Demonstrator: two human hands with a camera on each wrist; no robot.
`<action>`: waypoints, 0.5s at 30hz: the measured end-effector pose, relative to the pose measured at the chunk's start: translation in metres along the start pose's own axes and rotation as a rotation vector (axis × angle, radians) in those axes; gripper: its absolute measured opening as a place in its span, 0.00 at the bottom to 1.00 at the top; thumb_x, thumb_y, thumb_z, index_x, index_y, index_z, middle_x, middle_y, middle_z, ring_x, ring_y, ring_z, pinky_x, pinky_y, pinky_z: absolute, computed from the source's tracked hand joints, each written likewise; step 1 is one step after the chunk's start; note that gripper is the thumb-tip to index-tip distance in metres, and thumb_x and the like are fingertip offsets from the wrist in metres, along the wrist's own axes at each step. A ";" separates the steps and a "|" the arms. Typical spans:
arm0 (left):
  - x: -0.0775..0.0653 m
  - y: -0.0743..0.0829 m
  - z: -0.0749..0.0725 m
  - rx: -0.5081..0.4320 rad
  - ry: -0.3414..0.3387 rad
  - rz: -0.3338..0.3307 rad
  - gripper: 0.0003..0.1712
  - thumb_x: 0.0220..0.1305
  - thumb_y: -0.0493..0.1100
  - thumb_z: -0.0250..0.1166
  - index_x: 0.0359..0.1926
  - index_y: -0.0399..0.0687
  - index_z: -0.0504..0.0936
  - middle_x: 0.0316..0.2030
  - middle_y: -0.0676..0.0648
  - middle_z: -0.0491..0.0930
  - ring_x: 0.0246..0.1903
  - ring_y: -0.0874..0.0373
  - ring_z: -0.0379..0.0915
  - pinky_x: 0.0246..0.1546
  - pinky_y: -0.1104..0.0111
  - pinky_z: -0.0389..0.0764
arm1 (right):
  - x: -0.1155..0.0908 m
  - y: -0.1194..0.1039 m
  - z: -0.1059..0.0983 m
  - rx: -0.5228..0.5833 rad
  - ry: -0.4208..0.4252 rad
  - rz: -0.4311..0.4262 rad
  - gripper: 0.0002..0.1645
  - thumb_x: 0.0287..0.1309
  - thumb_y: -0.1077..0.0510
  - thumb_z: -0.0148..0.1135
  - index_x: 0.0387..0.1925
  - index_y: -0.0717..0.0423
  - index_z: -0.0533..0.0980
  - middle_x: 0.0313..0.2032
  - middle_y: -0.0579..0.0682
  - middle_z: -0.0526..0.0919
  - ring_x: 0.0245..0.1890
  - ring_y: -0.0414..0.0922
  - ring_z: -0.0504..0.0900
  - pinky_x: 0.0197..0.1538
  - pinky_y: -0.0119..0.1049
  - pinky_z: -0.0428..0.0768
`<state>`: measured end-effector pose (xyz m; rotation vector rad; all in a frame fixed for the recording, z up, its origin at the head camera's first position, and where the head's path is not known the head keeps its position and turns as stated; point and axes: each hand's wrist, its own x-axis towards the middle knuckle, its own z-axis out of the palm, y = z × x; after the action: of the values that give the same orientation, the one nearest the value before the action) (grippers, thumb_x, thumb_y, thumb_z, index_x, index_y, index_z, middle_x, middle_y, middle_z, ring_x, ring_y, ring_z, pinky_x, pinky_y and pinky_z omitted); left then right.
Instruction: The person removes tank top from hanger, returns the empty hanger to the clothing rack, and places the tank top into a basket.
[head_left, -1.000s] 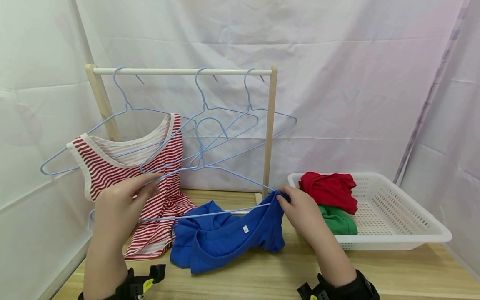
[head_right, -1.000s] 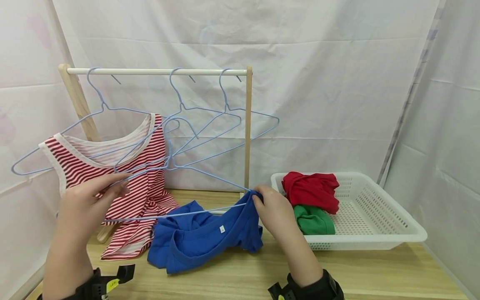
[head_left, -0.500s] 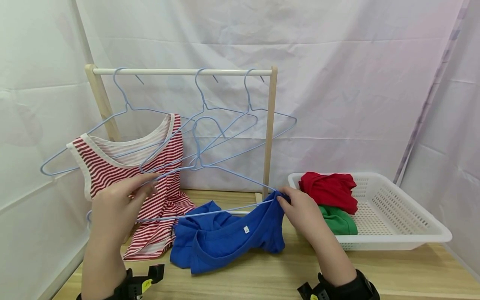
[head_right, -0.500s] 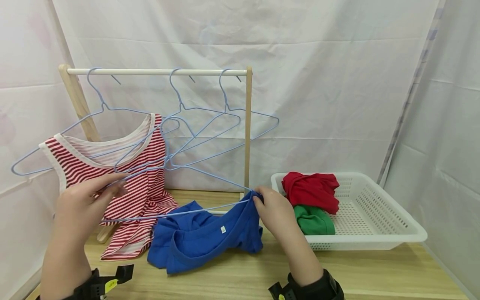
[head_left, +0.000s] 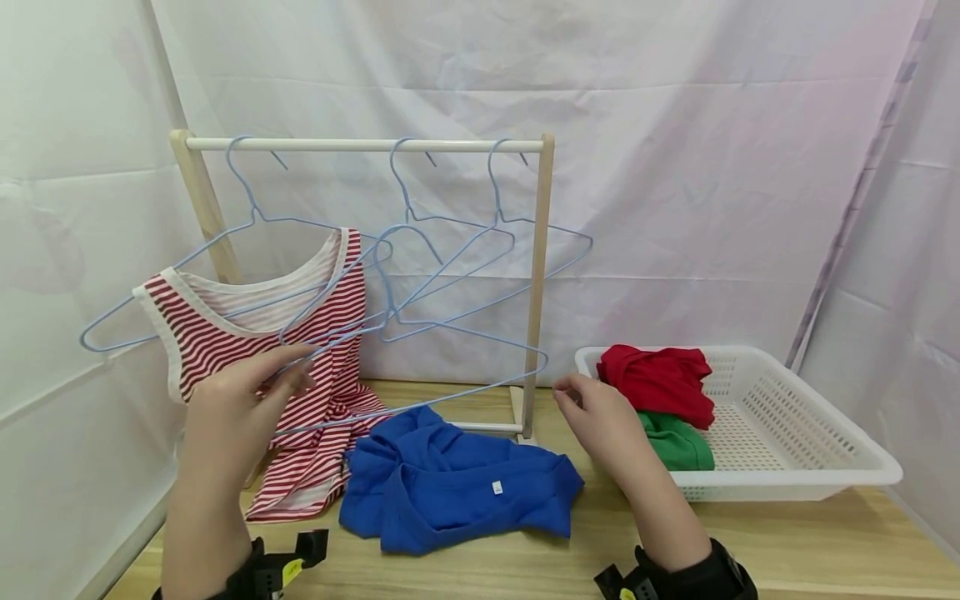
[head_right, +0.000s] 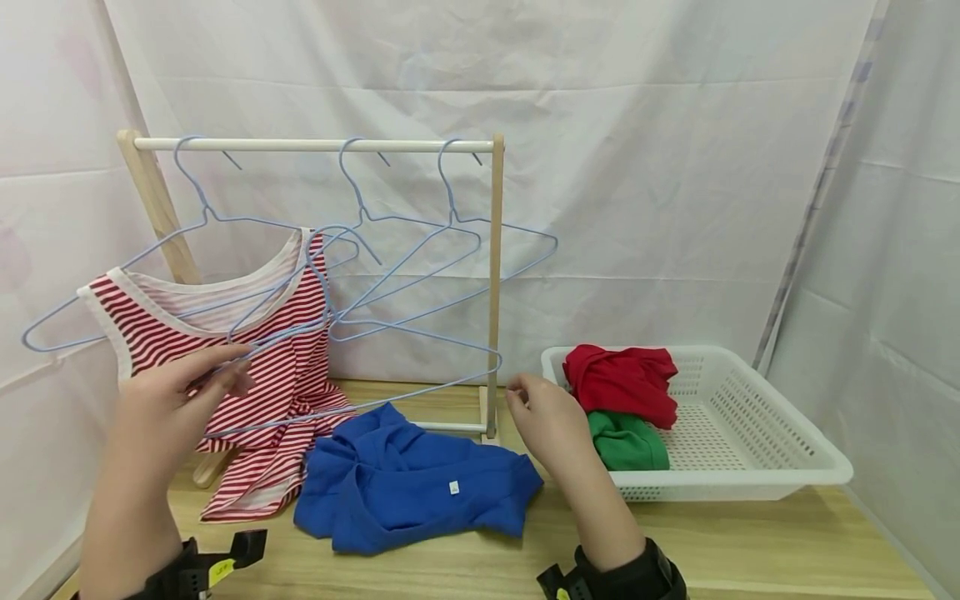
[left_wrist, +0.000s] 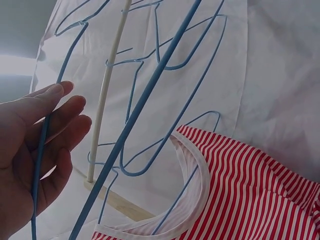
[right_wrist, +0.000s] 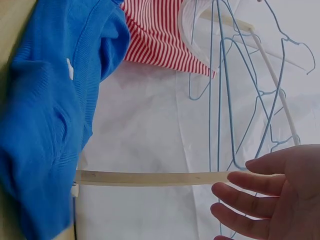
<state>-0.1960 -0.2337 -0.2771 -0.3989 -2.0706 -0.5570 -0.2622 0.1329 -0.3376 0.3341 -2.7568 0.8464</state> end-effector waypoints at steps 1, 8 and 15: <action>0.000 0.000 0.001 0.000 -0.007 0.000 0.15 0.53 0.34 0.64 0.42 0.54 0.81 0.26 0.51 0.82 0.24 0.67 0.72 0.25 0.81 0.68 | 0.000 0.000 0.000 0.005 0.001 0.001 0.11 0.60 0.51 0.52 0.41 0.48 0.76 0.33 0.45 0.79 0.31 0.41 0.74 0.36 0.42 0.77; -0.001 0.003 0.003 -0.005 -0.052 -0.018 0.15 0.54 0.36 0.64 0.43 0.56 0.81 0.26 0.53 0.82 0.24 0.65 0.73 0.24 0.82 0.68 | 0.000 -0.003 -0.002 0.039 0.009 0.036 0.14 0.60 0.47 0.52 0.44 0.47 0.74 0.37 0.47 0.80 0.35 0.43 0.75 0.38 0.45 0.78; -0.001 0.004 0.004 -0.011 -0.089 0.014 0.16 0.53 0.36 0.64 0.44 0.58 0.80 0.27 0.54 0.81 0.24 0.67 0.72 0.23 0.79 0.68 | 0.000 -0.004 -0.004 0.037 0.019 0.070 0.20 0.59 0.43 0.52 0.48 0.49 0.72 0.40 0.49 0.79 0.38 0.45 0.75 0.40 0.47 0.78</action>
<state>-0.1963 -0.2281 -0.2786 -0.4518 -2.1491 -0.5512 -0.2606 0.1326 -0.3322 0.2364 -2.7524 0.9143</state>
